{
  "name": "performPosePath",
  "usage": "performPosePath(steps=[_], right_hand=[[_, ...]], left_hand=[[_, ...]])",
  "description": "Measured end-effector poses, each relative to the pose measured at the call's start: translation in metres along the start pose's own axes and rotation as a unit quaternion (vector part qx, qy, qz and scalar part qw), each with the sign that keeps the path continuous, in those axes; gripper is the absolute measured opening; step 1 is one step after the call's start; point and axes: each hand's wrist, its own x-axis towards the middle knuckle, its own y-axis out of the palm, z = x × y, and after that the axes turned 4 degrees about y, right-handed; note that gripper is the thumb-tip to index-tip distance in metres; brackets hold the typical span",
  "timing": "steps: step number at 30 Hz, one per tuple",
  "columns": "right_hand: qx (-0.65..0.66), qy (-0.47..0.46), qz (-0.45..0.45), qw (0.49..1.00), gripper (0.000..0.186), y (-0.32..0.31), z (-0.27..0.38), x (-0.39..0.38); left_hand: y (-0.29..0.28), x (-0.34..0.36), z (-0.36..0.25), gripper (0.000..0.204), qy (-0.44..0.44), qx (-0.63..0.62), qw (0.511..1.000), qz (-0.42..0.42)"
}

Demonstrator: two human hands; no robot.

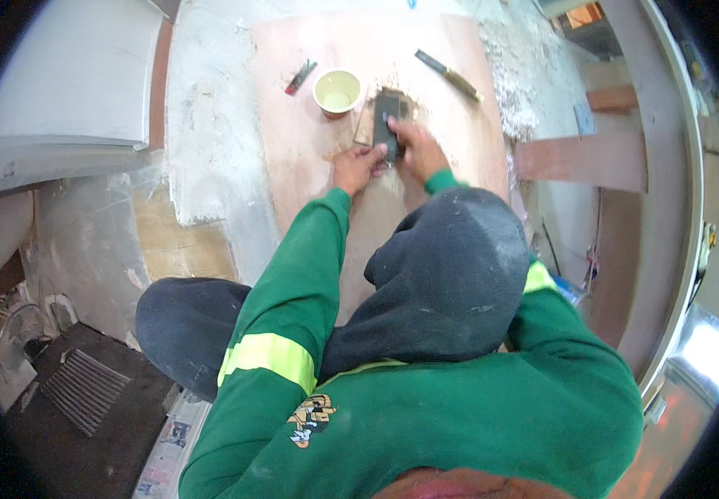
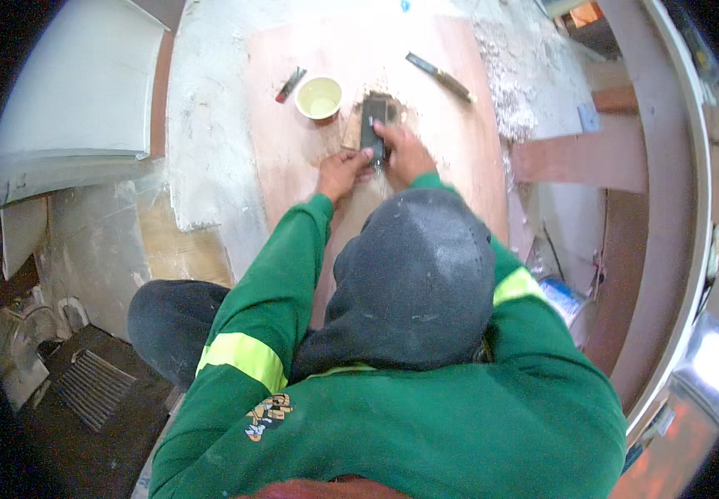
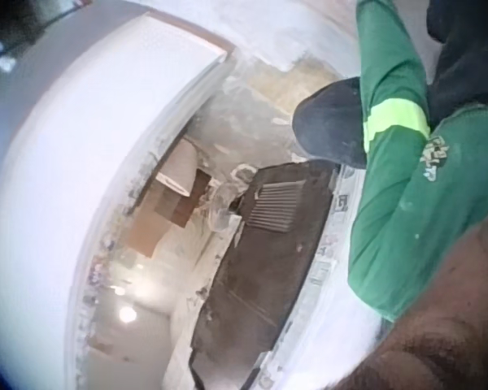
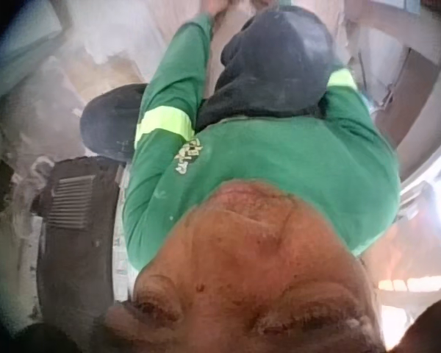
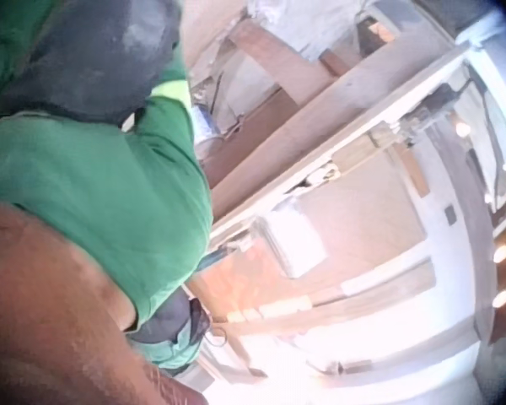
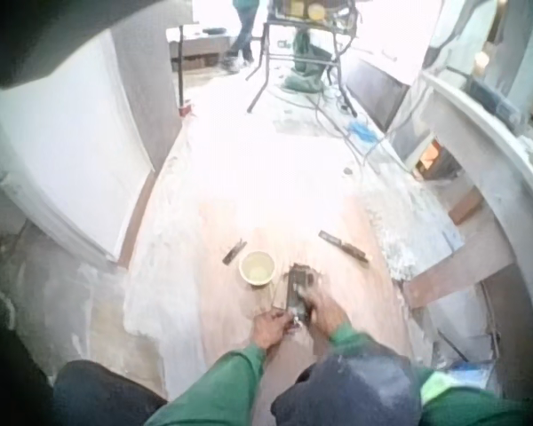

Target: The person sits on the floor and uses a sharpening stone to sharpen a small metal blade. They repeatedly rub the blade against the stone, occasionally dipping it into a small cup of liquid. The person also briefly stands to retrieve a hammer and a small wooden block before resuming the sharpening process.

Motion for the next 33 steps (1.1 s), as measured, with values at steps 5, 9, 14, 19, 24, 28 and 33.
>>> performPosePath(steps=[5, 9, 14, 19, 24, 28, 33], right_hand=[[-0.073, 0.022, 0.027, 0.997, 0.069, -0.004, 0.016, -0.006], [-0.031, 0.017, -0.074, 0.997, 0.056, -0.038, -0.027, 0.096], [0.192, 0.134, 0.079, 0.969, 0.051, -0.060, 0.038, 0.086], [0.074, 0.134, 0.082, 0.985, 0.046, -0.045, 0.029, 0.054], [-0.111, 0.058, 0.089, 0.988, 0.054, -0.041, 0.059, 0.043], [-0.193, 0.033, 0.097, 0.976, 0.055, -0.039, 0.058, 0.055], [-0.257, 0.007, 0.075, 0.963, 0.054, -0.024, 0.040, 0.058]], left_hand=[[-0.005, -0.004, -0.002, 0.036, -0.003, -0.002, 1.000, -0.015], [0.016, 0.002, 0.001, 0.038, -0.009, -0.019, 0.999, 0.025], [-0.006, 0.000, 0.003, 0.043, -0.011, -0.021, 1.000, -0.004], [-0.002, 0.002, -0.004, 0.046, -0.006, -0.009, 1.000, -0.001], [-0.007, -0.002, 0.001, 0.047, -0.017, -0.027, 0.999, 0.000], [-0.006, 0.000, -0.001, 0.048, -0.021, -0.027, 0.999, 0.006], [-0.002, 0.001, -0.003, 0.045, -0.016, -0.023, 1.000, 0.004]])
